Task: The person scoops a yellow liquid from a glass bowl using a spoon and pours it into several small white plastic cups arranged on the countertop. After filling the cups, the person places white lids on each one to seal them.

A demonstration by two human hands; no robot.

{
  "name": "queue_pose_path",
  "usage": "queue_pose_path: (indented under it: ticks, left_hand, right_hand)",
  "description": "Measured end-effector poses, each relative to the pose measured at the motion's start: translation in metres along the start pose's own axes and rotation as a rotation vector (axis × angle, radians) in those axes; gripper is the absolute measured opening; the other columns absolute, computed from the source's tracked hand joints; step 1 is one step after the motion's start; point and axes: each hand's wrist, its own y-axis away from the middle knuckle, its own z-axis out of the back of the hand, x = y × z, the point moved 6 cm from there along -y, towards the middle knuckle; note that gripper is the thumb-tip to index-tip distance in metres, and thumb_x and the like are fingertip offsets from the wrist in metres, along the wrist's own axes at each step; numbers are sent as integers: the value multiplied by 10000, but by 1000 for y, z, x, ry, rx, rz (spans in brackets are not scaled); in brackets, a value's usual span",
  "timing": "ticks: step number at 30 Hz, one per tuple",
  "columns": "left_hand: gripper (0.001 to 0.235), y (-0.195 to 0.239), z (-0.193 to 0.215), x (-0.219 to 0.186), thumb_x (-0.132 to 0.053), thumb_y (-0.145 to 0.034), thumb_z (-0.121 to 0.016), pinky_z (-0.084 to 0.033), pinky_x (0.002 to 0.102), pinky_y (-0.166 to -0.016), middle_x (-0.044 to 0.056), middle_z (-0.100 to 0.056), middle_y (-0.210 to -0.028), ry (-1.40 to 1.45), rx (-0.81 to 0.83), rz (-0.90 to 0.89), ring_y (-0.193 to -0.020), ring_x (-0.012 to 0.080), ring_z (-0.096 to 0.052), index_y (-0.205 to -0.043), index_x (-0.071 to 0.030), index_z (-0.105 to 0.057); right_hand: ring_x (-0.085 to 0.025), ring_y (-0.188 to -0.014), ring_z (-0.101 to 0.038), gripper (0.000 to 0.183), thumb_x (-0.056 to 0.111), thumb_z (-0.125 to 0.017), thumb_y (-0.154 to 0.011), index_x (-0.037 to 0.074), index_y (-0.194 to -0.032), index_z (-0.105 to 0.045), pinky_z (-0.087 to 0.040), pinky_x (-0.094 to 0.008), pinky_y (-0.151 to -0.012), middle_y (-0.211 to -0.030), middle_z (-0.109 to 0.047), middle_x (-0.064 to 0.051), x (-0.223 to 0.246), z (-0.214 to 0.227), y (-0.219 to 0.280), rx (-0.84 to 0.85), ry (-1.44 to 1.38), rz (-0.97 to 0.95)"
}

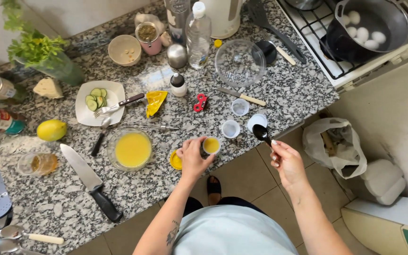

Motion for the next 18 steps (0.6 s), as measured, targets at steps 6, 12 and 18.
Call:
queue_pose_path:
  ticks: [6, 12, 18]
  left_hand:
    - [878, 1, 14, -23, -314, -582, -831, -418, 469, -879, 89, -521, -1266, -40, 18, 6, -1170, 304, -412, -1350, -149, -439]
    - [691, -35, 18, -80, -261, -707, -766, -337, 381, -888, 34, -476, -1261, -140, 40, -212, -1141, 238, -415, -1322, -161, -465]
    - [652, -78, -41, -79, -194, -662, -737, -382, 431, -925, -10, -440, -1241, -333, 415, -310, -1172, 221, -419, -1266, -192, -492]
  right_hand:
    - [-64, -580, -417, 125, 131, -639, -853, 54, -950, -622, -284, -138, -454, -685, -441, 26, -8, 12, -9, -13, 14, -26]
    - [-69, -571, -420, 142, 140, -657, -841, 51, -947, -626, -283, -140, -439, -673, -431, 20, -18, 20, -17, -20, 22, -37]
    - [-65, -568, -419, 131, 140, -653, -846, 43, -931, -635, -280, -140, -433, -670, -435, 22, -21, 22, -14, -47, 30, -32]
